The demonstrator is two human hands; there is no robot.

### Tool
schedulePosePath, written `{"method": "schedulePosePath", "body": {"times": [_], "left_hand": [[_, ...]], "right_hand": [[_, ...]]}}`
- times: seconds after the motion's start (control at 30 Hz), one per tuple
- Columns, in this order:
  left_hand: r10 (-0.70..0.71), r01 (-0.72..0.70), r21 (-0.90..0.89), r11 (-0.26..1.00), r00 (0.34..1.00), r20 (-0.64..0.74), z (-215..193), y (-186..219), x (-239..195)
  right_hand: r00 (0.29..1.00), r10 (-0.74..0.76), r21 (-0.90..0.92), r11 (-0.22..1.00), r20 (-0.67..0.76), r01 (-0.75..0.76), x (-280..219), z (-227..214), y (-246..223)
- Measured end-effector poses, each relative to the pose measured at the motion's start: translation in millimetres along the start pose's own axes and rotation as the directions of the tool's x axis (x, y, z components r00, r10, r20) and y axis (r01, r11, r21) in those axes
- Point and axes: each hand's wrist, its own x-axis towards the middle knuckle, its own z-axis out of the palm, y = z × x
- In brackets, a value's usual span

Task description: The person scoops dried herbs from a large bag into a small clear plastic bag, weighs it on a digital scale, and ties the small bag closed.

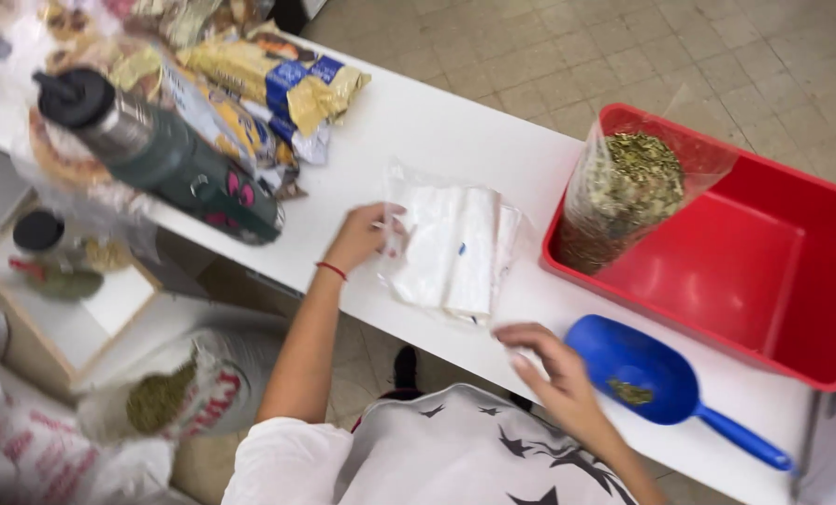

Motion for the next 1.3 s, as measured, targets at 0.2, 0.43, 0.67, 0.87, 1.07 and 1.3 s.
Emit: {"method": "schedulePosePath", "body": {"times": [0.2,0.43,0.67,0.87,1.07,1.3], "left_hand": [[0.382,-0.322,0.796,0.513,0.916,0.124,4.7,-8.2,23.5],[0.507,-0.452,0.811,0.372,0.831,0.23,21.9,-22.2,25.8],[0.542,-0.484,0.796,0.364,0.805,0.241,24.9,-23.7,20.4],[0.547,-0.506,0.805,0.309,0.787,0.285,25.8,-36.7,22.7],[0.604,-0.585,0.672,0.454,0.757,0.251,29.6,-36.6,20.6],[0.652,-0.624,0.191,0.758,0.733,-0.195,13.4,17.8,13.8]], "right_hand": [[0.98,-0.038,-0.608,0.788,-0.195,-0.09,42.2,88.9,64.6],[0.953,0.006,-0.766,0.594,-0.302,-0.246,49.1,113.6,79.6],[0.948,-0.016,-0.823,0.503,-0.317,-0.266,51.4,119.6,89.1],[0.947,-0.02,-0.831,0.486,-0.32,-0.27,51.9,119.6,92.0],[0.947,-0.019,-0.832,0.483,-0.321,-0.273,51.1,120.6,90.4],[0.944,-0.048,-0.851,0.45,-0.325,-0.27,51.6,119.7,92.0]]}}
